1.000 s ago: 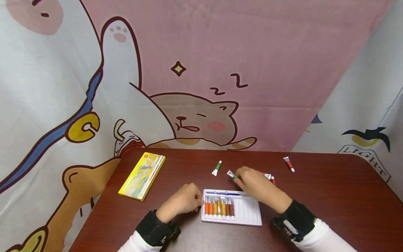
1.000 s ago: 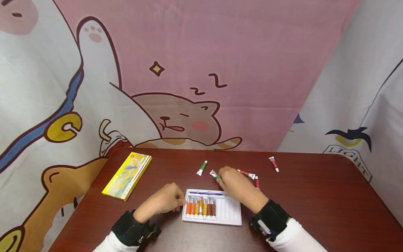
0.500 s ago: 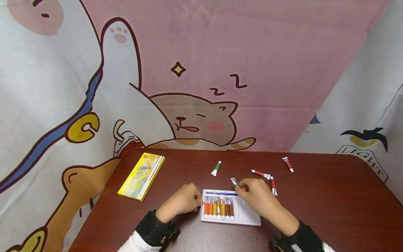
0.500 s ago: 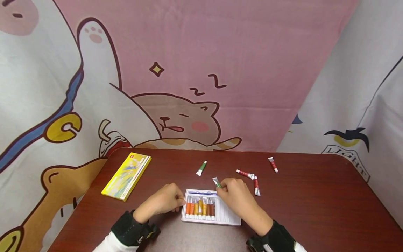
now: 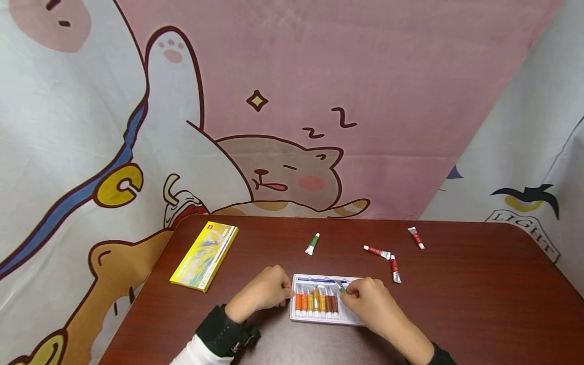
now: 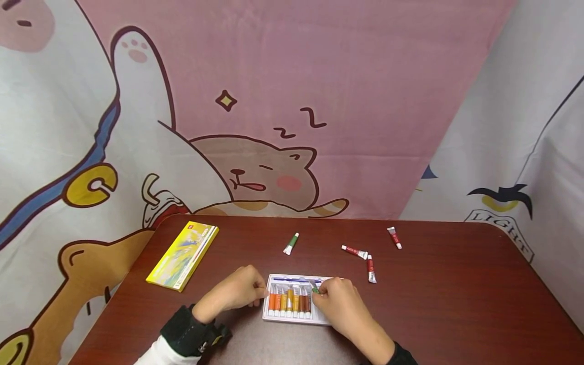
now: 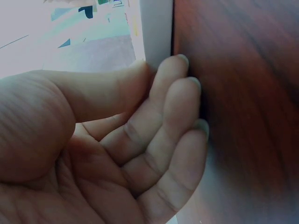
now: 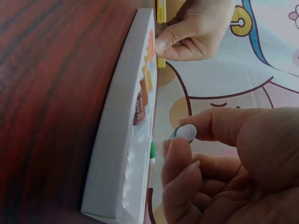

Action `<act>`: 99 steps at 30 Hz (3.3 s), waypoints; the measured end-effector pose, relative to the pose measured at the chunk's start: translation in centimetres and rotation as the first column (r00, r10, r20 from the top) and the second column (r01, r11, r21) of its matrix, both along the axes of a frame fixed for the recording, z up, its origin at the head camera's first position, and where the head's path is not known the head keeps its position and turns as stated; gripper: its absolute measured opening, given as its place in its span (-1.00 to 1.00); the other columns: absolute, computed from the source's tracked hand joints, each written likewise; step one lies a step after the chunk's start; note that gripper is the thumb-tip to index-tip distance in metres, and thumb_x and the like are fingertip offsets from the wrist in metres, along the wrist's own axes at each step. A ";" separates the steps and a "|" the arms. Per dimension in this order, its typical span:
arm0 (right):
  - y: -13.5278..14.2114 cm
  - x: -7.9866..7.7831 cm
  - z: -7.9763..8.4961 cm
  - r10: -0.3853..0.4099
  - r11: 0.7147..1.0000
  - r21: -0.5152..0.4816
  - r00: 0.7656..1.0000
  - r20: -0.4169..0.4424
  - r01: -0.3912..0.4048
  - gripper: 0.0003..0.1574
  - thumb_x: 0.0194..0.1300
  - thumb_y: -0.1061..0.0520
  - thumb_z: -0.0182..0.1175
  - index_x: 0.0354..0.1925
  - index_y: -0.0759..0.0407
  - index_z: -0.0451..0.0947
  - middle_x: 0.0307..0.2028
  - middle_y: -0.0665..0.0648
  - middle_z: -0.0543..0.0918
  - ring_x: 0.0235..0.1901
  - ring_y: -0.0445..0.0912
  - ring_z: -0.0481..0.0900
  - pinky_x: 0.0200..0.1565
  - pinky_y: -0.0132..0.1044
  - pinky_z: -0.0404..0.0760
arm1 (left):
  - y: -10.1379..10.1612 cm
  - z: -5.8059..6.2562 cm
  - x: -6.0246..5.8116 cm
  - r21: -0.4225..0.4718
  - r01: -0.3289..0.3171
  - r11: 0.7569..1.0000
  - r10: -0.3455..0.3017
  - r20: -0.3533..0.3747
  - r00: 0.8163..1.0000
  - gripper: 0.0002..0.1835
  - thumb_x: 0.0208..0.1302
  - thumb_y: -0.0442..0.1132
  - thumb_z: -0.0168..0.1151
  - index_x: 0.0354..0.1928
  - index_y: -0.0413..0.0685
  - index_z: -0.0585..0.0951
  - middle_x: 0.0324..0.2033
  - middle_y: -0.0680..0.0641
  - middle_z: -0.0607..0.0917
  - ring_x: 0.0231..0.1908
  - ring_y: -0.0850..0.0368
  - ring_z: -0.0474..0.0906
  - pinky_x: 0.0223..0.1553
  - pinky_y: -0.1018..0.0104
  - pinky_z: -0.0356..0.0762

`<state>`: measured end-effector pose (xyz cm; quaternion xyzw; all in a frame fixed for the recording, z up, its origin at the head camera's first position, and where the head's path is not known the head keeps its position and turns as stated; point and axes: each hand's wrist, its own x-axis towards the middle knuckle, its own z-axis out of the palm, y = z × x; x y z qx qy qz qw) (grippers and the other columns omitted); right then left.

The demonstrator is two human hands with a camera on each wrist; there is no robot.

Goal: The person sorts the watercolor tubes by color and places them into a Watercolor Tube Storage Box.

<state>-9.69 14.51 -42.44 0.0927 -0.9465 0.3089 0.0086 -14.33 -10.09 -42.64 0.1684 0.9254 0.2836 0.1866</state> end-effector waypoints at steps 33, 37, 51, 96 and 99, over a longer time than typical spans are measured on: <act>-0.6 0.8 -1.6 0.039 0.999 0.000 0.999 0.020 -0.039 -0.66 0.05 0.06 0.37 -0.74 -0.08 0.48 -0.79 -0.23 0.15 -0.74 -0.33 0.06 -0.70 -0.43 0.04 | 0.0 0.0 0.1 0.012 -0.005 1.000 0.005 0.003 1.000 -0.70 0.17 -0.25 0.28 -0.72 0.04 0.59 -0.82 0.01 0.56 -0.79 0.22 0.39 -0.75 0.39 0.27; -0.5 0.7 -1.7 0.045 0.999 -0.007 0.999 0.026 -0.045 -0.60 0.09 0.05 0.35 -0.77 -0.07 0.44 -0.79 -0.23 0.14 -0.75 -0.34 0.06 -0.70 -0.44 0.04 | 0.0 0.0 0.1 0.005 -0.004 1.000 0.004 0.009 1.000 -0.70 0.18 -0.24 0.28 -0.72 0.05 0.60 -0.83 0.03 0.55 -0.79 0.22 0.38 -0.75 0.39 0.27; 0.1 0.7 -0.7 0.060 0.998 0.000 0.995 0.079 -0.060 -0.65 -0.02 0.10 0.39 -0.77 -0.09 0.46 -0.78 -0.21 0.38 -0.70 -0.30 0.28 -0.63 -0.35 0.32 | -0.1 0.2 0.1 0.015 -0.004 1.000 0.003 0.010 1.000 -0.70 0.17 -0.26 0.29 -0.72 0.04 0.60 -0.84 0.06 0.53 -0.79 0.22 0.38 -0.75 0.39 0.26; 0.2 0.6 -1.7 0.097 0.995 0.013 0.994 0.043 -0.098 -0.59 -0.03 0.15 0.40 -0.78 -0.09 0.39 -0.77 -0.21 0.35 -0.70 -0.31 0.26 -0.63 -0.37 0.32 | 0.0 -0.1 0.0 0.013 -0.007 1.000 0.007 0.011 1.000 -0.69 0.17 -0.26 0.29 -0.73 0.03 0.60 -0.84 0.05 0.54 -0.79 0.22 0.38 -0.74 0.39 0.27; 0.4 0.5 -1.4 0.119 0.993 0.012 0.991 0.058 -0.120 -0.60 0.02 0.12 0.38 -0.76 -0.10 0.40 -0.76 -0.21 0.35 -0.70 -0.32 0.25 -0.64 -0.38 0.31 | 0.0 -0.1 -0.1 0.012 -0.006 1.000 0.006 0.014 1.000 -0.69 0.17 -0.25 0.29 -0.73 0.04 0.60 -0.83 0.04 0.55 -0.79 0.22 0.39 -0.74 0.39 0.27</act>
